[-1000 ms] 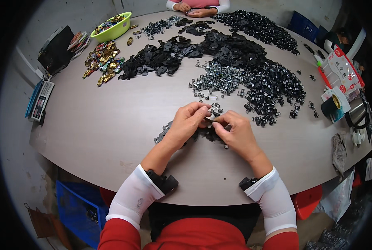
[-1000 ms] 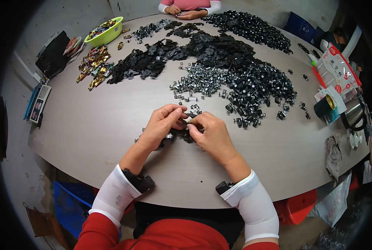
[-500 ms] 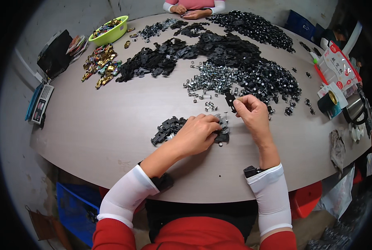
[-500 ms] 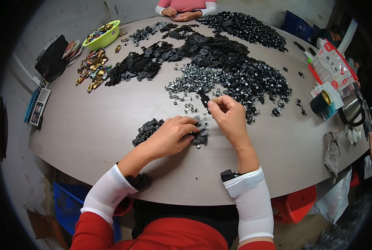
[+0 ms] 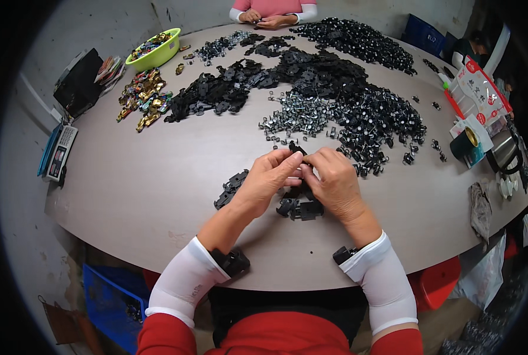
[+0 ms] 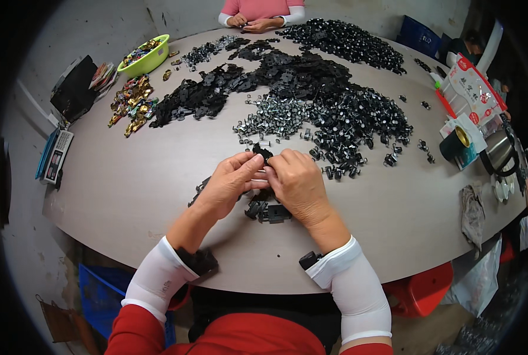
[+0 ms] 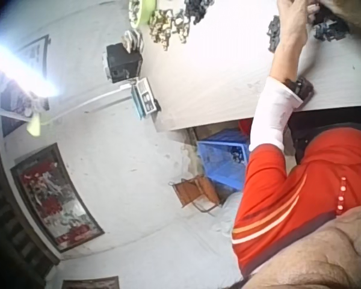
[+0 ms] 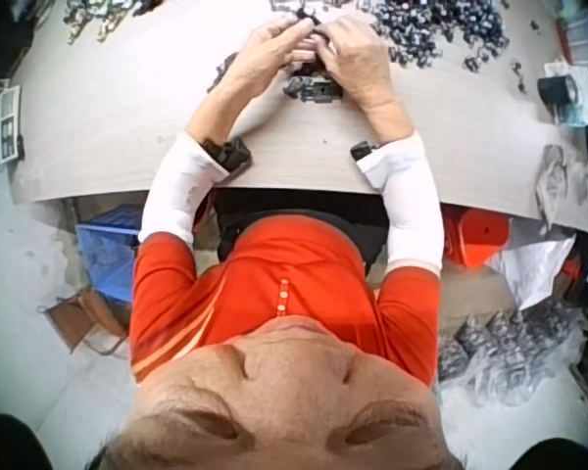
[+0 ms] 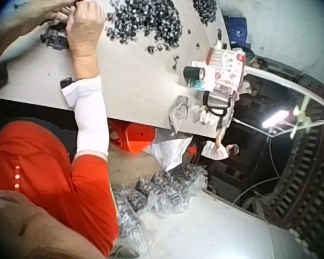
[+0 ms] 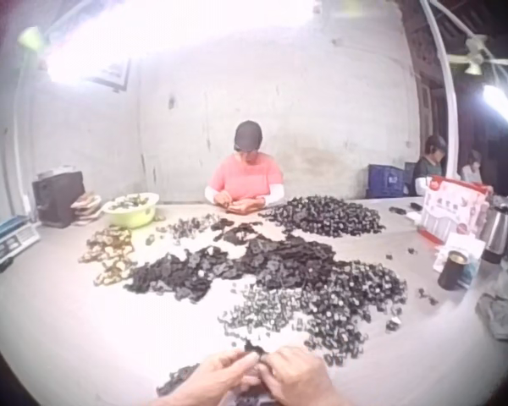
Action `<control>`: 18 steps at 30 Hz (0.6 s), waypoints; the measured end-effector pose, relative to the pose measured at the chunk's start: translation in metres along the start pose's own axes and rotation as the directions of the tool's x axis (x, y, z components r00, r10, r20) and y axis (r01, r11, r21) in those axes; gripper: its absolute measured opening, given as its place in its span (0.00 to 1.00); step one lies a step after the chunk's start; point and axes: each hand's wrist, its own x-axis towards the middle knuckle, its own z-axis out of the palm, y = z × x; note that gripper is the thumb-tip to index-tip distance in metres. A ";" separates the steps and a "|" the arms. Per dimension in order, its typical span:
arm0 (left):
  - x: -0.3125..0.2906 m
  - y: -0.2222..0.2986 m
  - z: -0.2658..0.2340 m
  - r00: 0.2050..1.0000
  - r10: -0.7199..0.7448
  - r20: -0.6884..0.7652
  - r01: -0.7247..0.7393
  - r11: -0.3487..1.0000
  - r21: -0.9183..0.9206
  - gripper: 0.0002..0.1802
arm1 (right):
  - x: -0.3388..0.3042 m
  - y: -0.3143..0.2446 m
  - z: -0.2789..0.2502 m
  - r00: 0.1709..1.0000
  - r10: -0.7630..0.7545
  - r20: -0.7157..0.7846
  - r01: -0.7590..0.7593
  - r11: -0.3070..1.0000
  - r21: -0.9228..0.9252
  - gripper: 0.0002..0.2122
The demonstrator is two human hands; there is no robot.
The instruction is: The person sits at a table and assembles small black lock bodies by inserting metal pins and springs by hand. They pick up components from piles on the table, fit them together, and place the finished units into a blue crate.
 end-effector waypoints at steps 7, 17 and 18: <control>0.014 -0.014 -0.010 0.993 0.032 -0.112 -0.047 0.989 -0.139 0.09 | 0.000 0.004 0.004 0.997 0.074 -0.028 -0.065 0.969 0.237 0.04; 0.007 -0.007 -0.021 0.983 0.000 -0.183 -0.036 0.979 -0.199 0.10 | -0.008 0.035 0.007 0.918 0.341 0.203 -0.362 0.929 0.074 0.04; 0.008 -0.008 -0.020 0.985 -0.007 -0.174 -0.030 0.978 -0.206 0.09 | -0.008 0.033 0.007 0.921 0.319 0.223 -0.333 0.943 0.028 0.05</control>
